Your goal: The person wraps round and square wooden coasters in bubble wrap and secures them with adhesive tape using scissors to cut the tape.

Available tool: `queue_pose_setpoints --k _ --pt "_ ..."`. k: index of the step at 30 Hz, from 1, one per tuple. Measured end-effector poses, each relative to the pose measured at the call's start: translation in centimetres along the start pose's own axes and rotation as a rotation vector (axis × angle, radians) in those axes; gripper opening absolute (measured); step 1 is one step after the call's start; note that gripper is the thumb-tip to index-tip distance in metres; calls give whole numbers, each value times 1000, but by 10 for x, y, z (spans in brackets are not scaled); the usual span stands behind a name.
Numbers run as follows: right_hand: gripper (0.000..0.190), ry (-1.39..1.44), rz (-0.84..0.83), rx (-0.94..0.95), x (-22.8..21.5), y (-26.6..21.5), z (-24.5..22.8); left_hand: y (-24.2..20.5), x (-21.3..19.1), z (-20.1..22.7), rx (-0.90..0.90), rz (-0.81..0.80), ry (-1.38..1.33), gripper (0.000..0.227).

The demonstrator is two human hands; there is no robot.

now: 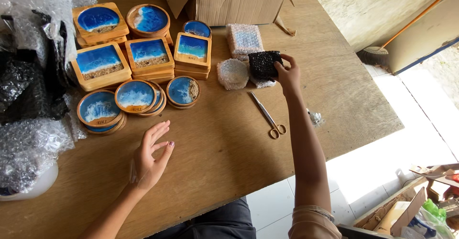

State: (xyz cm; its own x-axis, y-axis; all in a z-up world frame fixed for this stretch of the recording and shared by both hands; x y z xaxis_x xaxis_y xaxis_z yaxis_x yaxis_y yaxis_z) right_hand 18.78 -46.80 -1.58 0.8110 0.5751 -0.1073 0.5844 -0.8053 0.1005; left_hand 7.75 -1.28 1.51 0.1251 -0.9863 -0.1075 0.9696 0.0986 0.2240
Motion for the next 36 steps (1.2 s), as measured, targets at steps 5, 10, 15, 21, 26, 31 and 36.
queue_pose_setpoints --k 5,10,15,21,26,31,36 --pt "29 -262 102 -158 -3 19 4 -1 0 -1 7 3 9 46" --pt "24 -683 135 -357 2 37 19 0 1 -8 17 8 10 44" --pt "37 -884 371 -625 5 -10 -39 1 3 -13 100 -32 52 36" --pt "30 -487 -94 -1217 95 -158 -115 -2 4 -18 147 -89 95 30" --pt "22 -459 -398 -1225 158 -237 -93 -3 4 -24 152 -86 89 28" --pt "22 -456 -531 -1100 172 -267 -103 -4 4 -24 140 -115 91 28" --pt "49 -1027 161 -770 116 -135 -88 -4 2 -13 146 -118 98 26"
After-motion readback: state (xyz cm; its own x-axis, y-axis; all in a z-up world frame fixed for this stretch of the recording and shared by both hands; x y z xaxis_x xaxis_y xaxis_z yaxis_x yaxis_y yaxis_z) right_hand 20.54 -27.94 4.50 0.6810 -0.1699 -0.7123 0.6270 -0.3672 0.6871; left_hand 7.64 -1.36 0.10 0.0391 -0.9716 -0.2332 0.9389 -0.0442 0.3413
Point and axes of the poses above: each hand's wrist, its own y-axis towards the middle knuckle, its own x-axis out of the palm, z = x × y, the point moved 8 cm from there along y, towards the middle knuckle, and after that the axes turned 15 degrees about z, right-handed, at the moved point
